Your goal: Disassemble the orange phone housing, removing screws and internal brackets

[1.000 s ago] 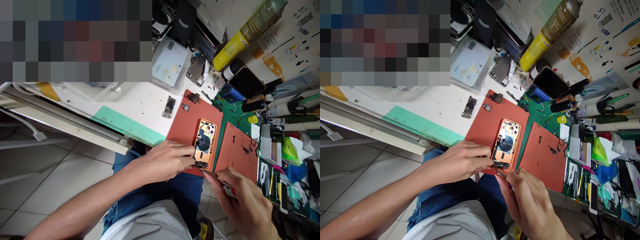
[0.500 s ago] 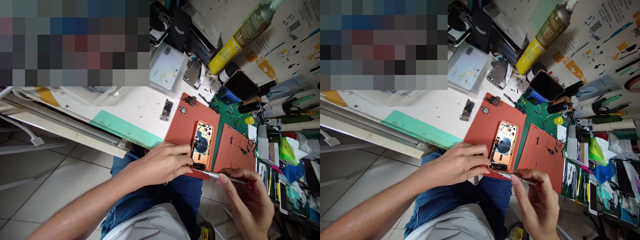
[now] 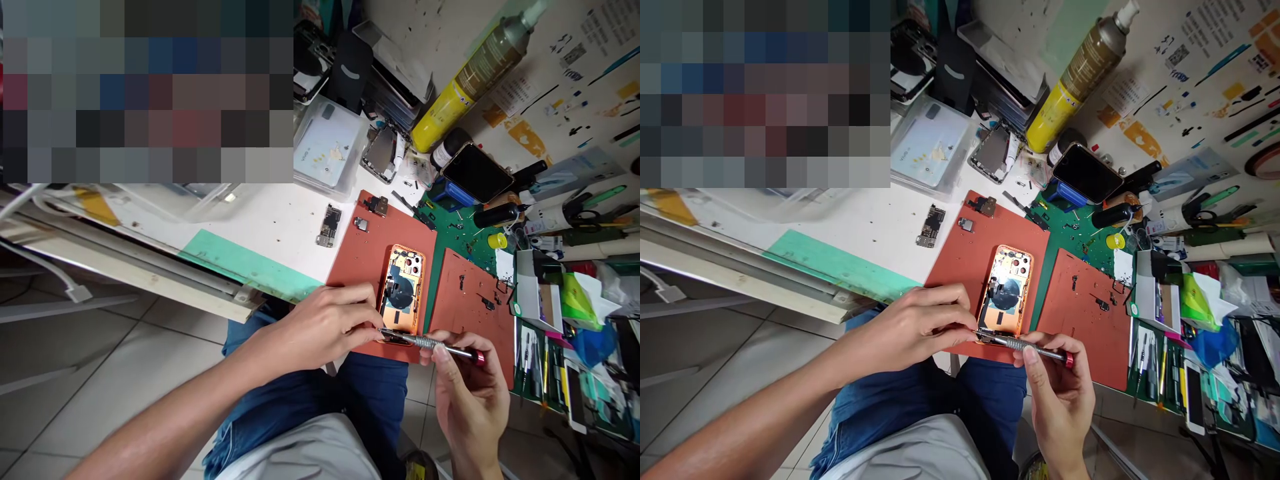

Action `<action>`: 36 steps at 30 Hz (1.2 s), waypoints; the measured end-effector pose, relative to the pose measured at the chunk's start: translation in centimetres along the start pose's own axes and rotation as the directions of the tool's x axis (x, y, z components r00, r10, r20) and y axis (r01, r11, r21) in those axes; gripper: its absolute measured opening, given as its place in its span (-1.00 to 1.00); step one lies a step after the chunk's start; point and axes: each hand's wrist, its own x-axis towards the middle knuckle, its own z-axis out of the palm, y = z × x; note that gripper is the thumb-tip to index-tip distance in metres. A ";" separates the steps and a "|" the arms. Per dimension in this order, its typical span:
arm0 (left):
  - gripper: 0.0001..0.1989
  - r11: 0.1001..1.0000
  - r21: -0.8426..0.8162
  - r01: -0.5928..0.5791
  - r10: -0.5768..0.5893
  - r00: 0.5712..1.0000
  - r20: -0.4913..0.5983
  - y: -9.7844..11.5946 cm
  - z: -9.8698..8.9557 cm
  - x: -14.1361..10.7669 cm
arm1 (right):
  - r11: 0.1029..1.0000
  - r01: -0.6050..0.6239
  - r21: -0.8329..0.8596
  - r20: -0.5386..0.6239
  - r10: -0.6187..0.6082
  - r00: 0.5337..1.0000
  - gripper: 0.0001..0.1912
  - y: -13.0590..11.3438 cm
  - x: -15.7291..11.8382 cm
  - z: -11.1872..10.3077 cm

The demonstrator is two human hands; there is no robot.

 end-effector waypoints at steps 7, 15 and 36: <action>-0.82 1.000 0.007 -0.021 0.021 1.000 -0.008 0.0 0.0 0.1 | 1.000 0.000 -0.004 0.004 0.000 1.000 -0.78 0.0 0.1 -0.1; -0.78 0.998 0.052 -0.024 0.023 1.000 0.013 -0.2 0.0 0.0 | 1.000 0.007 -0.015 0.010 -0.007 1.000 -0.78 -0.2 -0.3 -0.4; -0.82 0.998 0.065 -0.020 0.017 0.999 0.032 -0.4 0.2 -0.1 | 0.952 0.265 -0.154 0.057 -0.259 0.964 -0.79 -0.9 -0.6 0.4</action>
